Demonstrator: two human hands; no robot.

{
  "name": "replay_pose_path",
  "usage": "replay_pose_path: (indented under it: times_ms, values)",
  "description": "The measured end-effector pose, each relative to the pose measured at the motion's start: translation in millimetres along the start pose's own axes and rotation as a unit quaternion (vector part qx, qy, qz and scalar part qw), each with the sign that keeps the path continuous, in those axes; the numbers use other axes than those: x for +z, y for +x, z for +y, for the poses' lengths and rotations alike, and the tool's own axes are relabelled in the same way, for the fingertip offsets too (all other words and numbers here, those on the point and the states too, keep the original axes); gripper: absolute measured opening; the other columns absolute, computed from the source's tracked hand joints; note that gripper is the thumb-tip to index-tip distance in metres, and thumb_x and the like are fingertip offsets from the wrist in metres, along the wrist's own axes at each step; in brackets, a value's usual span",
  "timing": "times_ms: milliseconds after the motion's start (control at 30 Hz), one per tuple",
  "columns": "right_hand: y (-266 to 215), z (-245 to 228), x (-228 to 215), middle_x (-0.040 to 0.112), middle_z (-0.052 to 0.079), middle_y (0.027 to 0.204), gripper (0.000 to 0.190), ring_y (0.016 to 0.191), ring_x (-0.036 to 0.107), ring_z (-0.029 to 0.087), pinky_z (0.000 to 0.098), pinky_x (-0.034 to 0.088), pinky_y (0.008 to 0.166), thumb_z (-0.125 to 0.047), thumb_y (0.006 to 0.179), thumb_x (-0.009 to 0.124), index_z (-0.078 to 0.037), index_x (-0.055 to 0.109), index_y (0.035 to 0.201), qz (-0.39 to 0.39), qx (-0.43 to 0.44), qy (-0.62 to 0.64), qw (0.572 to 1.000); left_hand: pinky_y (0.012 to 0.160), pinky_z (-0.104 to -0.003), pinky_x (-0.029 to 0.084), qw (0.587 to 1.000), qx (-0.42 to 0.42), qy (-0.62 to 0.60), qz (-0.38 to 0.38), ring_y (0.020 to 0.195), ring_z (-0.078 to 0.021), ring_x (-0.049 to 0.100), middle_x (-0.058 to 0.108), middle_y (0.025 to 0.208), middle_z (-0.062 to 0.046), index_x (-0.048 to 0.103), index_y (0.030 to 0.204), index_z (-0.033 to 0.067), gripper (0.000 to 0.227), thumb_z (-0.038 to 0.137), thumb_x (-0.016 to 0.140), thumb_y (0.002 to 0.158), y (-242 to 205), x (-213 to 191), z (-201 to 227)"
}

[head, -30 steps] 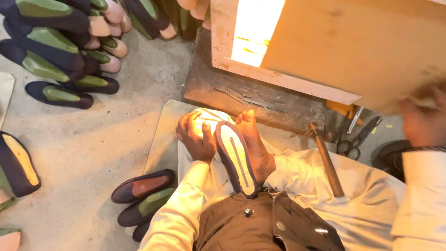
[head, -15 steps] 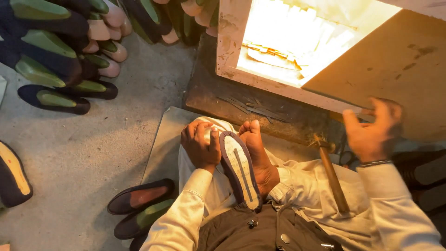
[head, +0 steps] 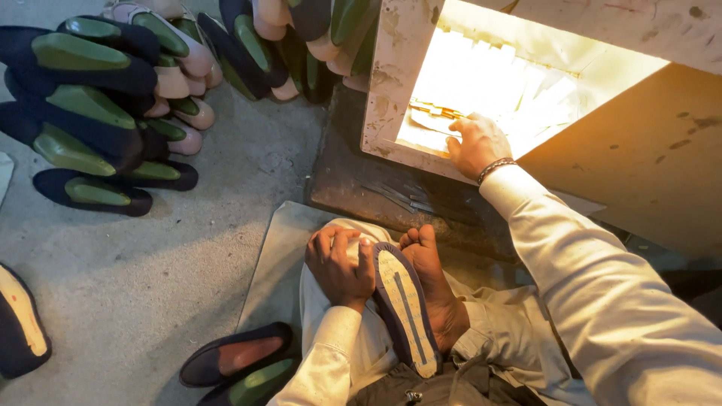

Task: The person inserts insoles into slipper uppers, presses them into place, and uses a hammer to tap the edges. They handle multiple slippers one at a time, retrieving insoles from a nearby box and placing finished units aside.

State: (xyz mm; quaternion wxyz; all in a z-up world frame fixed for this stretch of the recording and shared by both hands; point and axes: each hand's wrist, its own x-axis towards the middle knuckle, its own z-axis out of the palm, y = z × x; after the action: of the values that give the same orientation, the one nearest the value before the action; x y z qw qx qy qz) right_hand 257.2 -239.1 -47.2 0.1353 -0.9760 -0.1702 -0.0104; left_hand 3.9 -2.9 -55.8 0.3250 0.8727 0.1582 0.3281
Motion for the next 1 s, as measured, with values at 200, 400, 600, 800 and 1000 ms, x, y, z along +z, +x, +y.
replay_pose_path:
  times_ms: [200,400,600,800,1000]
  values:
    - [20.1,6.5,14.2,0.073,0.013,0.11,0.032,0.111,0.069,0.039,0.0482,0.056,0.095,-0.034,0.091,0.07,-0.017,0.076,0.117,-0.026,0.03,-0.021,0.999,0.098,-0.047,0.044,1.0,-0.011,-0.004,-0.015,0.1,-0.0281,0.062,0.057,0.094,0.0,0.068,0.083,0.0238,0.036,0.055,0.052,0.093,1.7,-3.5,5.4]
    - [52.1,3.2,24.4,0.071,0.008,0.107,0.027,0.108,0.069,0.033,0.0438,0.057,0.091,-0.038,0.095,0.068,-0.02,0.076,0.114,0.014,0.034,-0.03,0.999,0.099,-0.048,0.042,0.999,-0.028,0.004,-0.031,0.106,-0.0285,0.06,0.057,0.098,0.0,0.068,0.084,0.0246,0.037,0.057,0.051,0.092,-3.9,-1.2,3.1]
    - [90.8,1.6,51.6,0.068,0.007,0.115,0.03,0.116,0.064,0.03,0.0414,0.054,0.098,-0.034,0.096,0.068,-0.02,0.072,0.122,0.023,-0.006,-0.026,0.999,0.097,-0.049,0.043,0.998,-0.038,0.013,-0.041,0.107,-0.0296,0.06,0.058,0.098,0.0,0.068,0.084,0.0251,0.037,0.057,0.051,0.09,-6.1,0.4,0.4]
    - [114.1,-18.7,33.0,0.07,0.014,0.118,0.028,0.115,0.067,0.037,0.0462,0.055,0.097,-0.027,0.098,0.071,-0.008,0.073,0.118,-0.052,-0.065,-0.02,0.996,0.097,-0.049,0.042,0.997,-0.053,0.02,-0.044,0.11,-0.0293,0.059,0.058,0.1,0.001,0.068,0.084,0.0261,0.039,0.06,0.05,0.089,-8.6,1.9,-0.7]
    - [122.8,-26.1,18.5,0.077,0.014,0.099,0.023,0.097,0.076,0.033,0.0411,0.061,0.086,-0.022,0.101,0.066,-0.004,0.079,0.099,-0.133,-0.095,-0.141,0.976,0.096,-0.048,0.042,0.998,-0.046,0.023,-0.042,0.108,-0.0283,0.06,0.058,0.099,0.001,0.067,0.082,0.0266,0.04,0.061,0.048,0.09,-7.8,2.1,-0.3]
